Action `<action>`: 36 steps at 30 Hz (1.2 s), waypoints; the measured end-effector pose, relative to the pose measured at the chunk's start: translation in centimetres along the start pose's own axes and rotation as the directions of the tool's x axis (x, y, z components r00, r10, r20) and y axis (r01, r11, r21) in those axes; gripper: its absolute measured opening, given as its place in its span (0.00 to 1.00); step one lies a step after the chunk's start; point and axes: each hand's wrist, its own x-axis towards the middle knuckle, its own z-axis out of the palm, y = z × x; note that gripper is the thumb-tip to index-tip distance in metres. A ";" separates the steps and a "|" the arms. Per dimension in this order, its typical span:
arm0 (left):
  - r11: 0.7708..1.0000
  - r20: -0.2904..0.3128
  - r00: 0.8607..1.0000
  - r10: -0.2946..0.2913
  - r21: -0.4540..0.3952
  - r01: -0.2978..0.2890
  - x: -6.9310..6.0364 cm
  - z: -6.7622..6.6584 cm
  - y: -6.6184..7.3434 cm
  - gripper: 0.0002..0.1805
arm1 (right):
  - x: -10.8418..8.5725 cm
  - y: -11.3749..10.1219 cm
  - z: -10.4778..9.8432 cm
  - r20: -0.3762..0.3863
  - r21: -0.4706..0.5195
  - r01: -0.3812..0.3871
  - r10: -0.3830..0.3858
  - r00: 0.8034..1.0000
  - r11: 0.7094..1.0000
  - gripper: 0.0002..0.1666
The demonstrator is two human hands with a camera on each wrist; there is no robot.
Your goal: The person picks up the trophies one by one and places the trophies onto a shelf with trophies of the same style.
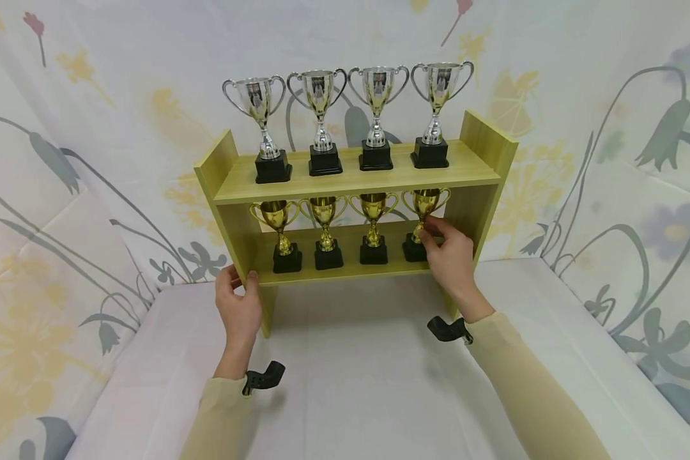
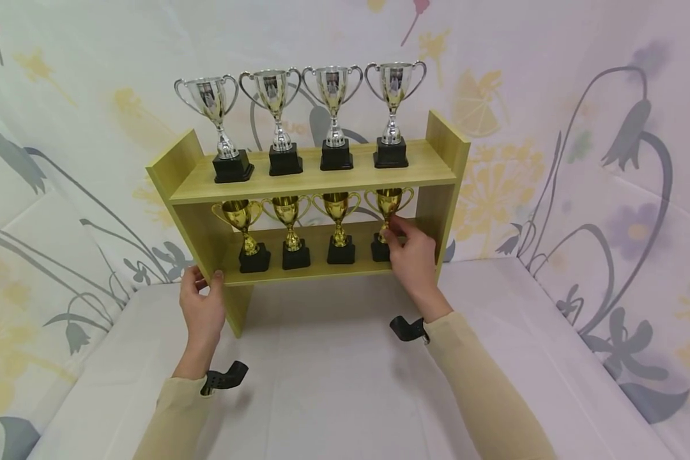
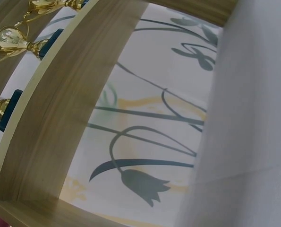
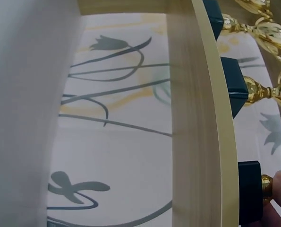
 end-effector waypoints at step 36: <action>0.999 -0.024 0.999 0.031 0.010 -0.030 0.2 0.0 -0.6 0.14 | -0.5 -0.4 0.4 -0.040 0.010 -0.070 0.070 0.997 0.998 0.18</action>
